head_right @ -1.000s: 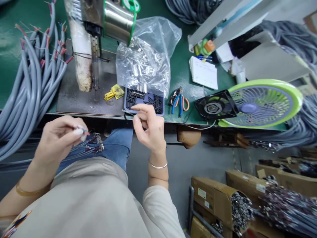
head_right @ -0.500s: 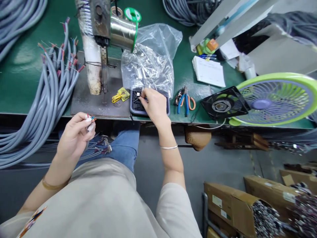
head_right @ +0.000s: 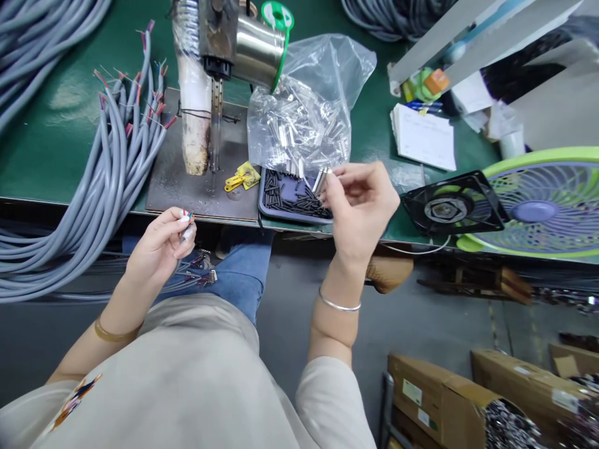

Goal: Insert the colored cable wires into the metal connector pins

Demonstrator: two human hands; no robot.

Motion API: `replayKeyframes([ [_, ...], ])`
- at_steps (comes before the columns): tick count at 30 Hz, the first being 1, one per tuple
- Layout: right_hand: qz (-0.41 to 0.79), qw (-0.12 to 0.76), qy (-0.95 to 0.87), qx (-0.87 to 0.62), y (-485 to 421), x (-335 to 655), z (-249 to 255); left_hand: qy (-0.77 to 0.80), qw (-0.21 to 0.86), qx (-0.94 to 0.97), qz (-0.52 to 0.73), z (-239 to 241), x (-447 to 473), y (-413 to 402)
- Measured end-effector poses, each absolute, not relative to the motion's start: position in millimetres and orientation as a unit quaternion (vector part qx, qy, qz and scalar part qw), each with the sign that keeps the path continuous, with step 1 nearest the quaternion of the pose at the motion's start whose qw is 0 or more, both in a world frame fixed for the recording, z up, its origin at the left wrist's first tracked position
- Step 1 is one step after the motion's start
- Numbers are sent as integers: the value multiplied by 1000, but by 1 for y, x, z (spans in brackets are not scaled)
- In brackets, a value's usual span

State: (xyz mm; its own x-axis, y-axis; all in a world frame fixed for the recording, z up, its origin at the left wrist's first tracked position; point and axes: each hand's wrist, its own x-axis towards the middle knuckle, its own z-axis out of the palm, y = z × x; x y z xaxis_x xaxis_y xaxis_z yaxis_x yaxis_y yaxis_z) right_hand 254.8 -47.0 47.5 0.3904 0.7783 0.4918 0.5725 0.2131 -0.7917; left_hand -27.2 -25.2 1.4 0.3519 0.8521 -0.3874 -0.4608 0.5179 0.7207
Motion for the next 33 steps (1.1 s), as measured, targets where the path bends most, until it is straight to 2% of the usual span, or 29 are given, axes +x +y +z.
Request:
replayKeyframes([
  [1,105,619,-510,-589,-53,244,47,376,784,268,416,2,-26,-26],
  [3,181,658,-487,-546,-64,217,40,352,790,304,399,4,-22,-27],
  [7,329,647,-439,-529,-71,166,12,316,796,375,355,5,-18,-33],
  [9,360,646,-416,-529,-70,150,0,315,789,396,349,6,-17,-35],
  [16,362,636,-424,-533,-71,140,-10,326,736,437,402,1,-13,-39],
  [20,316,645,-433,-545,-76,146,-1,345,671,509,414,-2,-15,-39],
  [25,293,556,-511,-587,-80,152,13,344,569,633,397,-2,-18,-38],
  [28,265,537,-545,-587,-80,154,18,356,598,598,398,-5,-18,-36],
  [33,305,559,-509,-579,-78,156,13,394,689,426,435,-9,-15,-25],
])
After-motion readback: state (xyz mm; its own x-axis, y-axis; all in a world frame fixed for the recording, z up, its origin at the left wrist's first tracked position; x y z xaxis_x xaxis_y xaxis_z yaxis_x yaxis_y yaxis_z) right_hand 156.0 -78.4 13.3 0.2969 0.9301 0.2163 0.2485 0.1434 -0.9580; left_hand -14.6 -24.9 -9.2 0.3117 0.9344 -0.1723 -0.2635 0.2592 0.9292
